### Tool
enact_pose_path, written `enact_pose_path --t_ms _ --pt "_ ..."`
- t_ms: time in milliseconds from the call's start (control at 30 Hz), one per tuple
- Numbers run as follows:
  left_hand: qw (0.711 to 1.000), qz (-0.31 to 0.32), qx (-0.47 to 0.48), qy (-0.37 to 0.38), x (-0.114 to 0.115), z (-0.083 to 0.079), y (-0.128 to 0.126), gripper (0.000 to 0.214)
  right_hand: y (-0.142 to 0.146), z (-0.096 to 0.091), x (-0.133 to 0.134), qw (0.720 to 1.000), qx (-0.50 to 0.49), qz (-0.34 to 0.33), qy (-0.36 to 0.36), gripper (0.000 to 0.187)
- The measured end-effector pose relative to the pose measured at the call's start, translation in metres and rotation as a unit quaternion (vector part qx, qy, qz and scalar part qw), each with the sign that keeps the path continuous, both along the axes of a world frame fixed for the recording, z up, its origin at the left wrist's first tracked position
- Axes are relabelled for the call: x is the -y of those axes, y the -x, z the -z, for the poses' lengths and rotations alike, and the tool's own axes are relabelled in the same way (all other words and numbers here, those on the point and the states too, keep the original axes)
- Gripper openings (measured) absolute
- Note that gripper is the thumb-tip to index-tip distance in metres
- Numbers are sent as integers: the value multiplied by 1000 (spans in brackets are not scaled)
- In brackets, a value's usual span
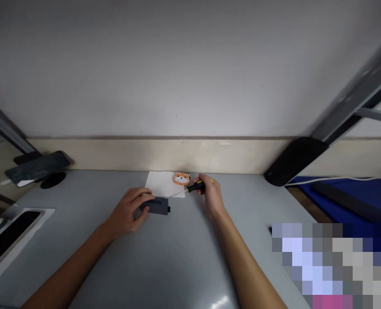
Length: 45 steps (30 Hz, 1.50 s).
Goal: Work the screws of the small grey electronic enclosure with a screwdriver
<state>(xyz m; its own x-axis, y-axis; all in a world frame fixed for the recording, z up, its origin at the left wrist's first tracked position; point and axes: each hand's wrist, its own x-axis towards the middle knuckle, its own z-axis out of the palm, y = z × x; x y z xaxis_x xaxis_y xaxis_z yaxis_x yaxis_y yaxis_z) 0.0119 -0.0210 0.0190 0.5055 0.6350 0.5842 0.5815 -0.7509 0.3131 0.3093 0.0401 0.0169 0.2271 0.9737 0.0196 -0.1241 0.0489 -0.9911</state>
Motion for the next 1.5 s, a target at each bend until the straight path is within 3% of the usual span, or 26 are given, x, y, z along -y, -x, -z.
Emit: enact_pose_path --t_ms 167,700,1000,1500 --pt "1000 9 -1 -30 1 5 -7 38 2 -1 1 1000 8 7 12 34" --pt "999 -12 -50 0 12 5 -24 49 6 1 0 1000 -1 2 27 32" --pt "998 -22 -51 4 13 6 -25 46 8 2 0 999 -42 5 13 28" --pt "997 -36 -61 -14 12 7 -26 45 7 5 -1 999 -24 -1 23 28"
